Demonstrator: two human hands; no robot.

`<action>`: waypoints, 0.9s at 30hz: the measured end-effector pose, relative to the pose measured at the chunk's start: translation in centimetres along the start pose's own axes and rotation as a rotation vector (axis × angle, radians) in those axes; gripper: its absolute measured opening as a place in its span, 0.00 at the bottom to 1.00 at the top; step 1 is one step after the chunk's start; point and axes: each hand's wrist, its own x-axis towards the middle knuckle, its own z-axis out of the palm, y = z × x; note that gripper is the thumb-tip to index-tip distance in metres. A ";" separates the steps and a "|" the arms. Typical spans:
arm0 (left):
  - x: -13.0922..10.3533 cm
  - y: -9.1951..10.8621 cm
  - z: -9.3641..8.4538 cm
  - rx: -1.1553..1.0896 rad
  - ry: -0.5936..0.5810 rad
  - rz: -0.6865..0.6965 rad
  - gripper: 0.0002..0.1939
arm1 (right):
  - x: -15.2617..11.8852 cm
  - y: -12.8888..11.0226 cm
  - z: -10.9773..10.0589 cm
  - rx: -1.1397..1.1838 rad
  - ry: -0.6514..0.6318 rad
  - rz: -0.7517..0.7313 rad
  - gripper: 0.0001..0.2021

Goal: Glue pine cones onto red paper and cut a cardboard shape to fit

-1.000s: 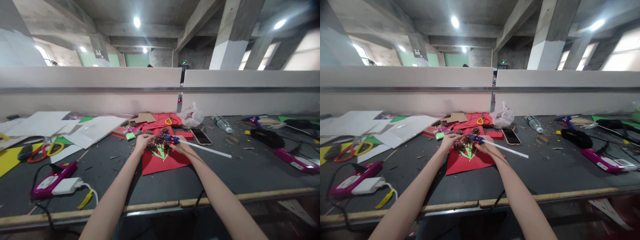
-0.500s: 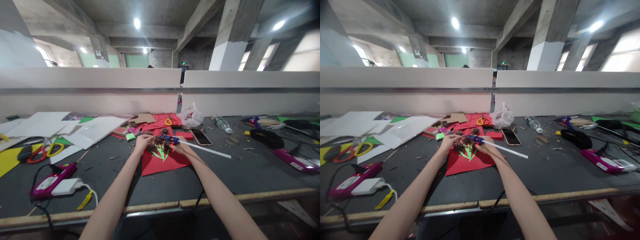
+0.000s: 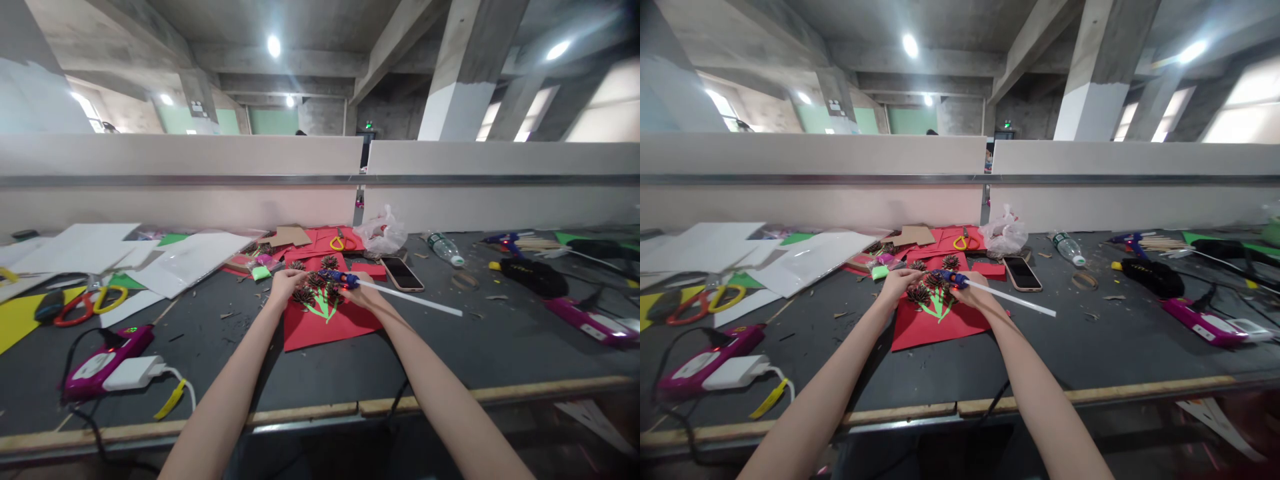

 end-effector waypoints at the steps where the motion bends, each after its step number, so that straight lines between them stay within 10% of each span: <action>1: 0.0 0.0 0.0 -0.001 -0.002 0.001 0.10 | 0.0 0.0 0.0 -0.006 0.003 -0.006 0.08; 27: -0.3 0.4 -0.1 0.007 0.004 -0.016 0.11 | -0.2 -0.2 -0.3 -0.082 -0.012 -0.021 0.07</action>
